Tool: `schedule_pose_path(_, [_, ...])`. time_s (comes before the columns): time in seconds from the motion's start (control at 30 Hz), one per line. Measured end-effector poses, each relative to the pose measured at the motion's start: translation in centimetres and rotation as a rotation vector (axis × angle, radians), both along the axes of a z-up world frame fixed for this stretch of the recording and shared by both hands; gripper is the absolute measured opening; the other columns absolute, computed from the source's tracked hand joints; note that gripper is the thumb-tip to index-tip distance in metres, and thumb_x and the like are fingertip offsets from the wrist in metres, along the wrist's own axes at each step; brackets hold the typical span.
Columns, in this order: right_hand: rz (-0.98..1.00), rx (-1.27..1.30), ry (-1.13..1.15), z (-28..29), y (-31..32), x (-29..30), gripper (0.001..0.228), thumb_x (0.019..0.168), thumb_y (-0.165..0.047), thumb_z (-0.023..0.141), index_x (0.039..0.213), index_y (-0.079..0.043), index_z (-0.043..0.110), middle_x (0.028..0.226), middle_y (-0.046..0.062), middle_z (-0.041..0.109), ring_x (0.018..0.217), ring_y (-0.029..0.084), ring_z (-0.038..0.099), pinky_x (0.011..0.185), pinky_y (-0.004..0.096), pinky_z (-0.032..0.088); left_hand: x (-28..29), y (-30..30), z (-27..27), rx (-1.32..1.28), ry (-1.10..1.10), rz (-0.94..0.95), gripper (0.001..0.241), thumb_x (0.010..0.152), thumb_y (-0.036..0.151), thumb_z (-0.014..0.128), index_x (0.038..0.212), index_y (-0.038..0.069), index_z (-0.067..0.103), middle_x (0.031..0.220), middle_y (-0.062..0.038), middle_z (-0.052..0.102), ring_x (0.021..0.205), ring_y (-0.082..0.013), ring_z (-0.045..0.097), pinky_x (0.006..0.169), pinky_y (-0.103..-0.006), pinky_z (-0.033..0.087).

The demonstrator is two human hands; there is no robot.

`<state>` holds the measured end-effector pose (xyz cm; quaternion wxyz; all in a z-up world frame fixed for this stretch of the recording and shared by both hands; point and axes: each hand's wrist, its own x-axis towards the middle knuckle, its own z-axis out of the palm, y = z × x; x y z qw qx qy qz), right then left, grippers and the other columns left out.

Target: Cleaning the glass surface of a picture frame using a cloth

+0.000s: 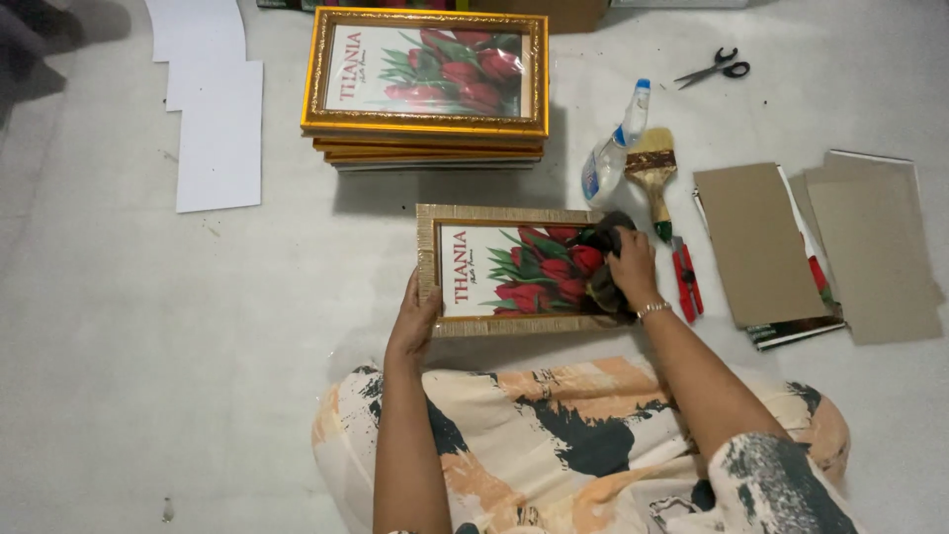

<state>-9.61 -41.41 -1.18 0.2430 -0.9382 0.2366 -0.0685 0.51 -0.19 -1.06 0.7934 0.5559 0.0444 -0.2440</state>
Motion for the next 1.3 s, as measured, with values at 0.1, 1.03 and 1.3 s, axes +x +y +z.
schedule_pose_path(0.1, [-0.014,-0.035,0.014,-2.8,-2.7,3.5,0.048,0.098,-0.011,0.059,0.146,-0.009,0.050,0.128,0.024,0.053,0.122,0.042,0.056,0.105,0.053,0.041,-0.5,-0.2,4.1,0.004,0.018,-0.016,0.076,0.096,0.030,0.071,0.162,0.021,0.034,0.149,-0.015,0.055,0.129,-0.0283,0.056,0.107,-0.0445,0.049])
schedule_pose_path(1.03, [0.066,-0.058,0.056,0.0,0.9,-4.0,0.046,0.099,-0.019,0.059,0.145,-0.016,0.052,0.131,0.022,0.050,0.124,0.044,0.054,0.109,0.051,0.037,-1.2,-0.7,7.2,0.110,0.051,-0.049,0.073,0.100,0.039,0.066,0.163,0.027,0.031,0.162,-0.019,0.039,0.147,-0.0388,0.038,0.118,-0.0531,0.036])
schedule_pose_path(1.3, [0.116,-0.021,0.227,4.9,8.7,-12.6,0.057,0.086,-0.006,0.061,0.142,-0.010,0.049,0.131,0.027,0.050,0.119,0.053,0.055,0.103,0.057,0.045,-2.5,-0.9,12.6,0.120,-0.012,-0.095,0.081,0.100,0.064,0.045,0.165,0.022,0.023,0.170,-0.021,0.015,0.155,-0.0441,0.010,0.124,-0.0597,0.013])
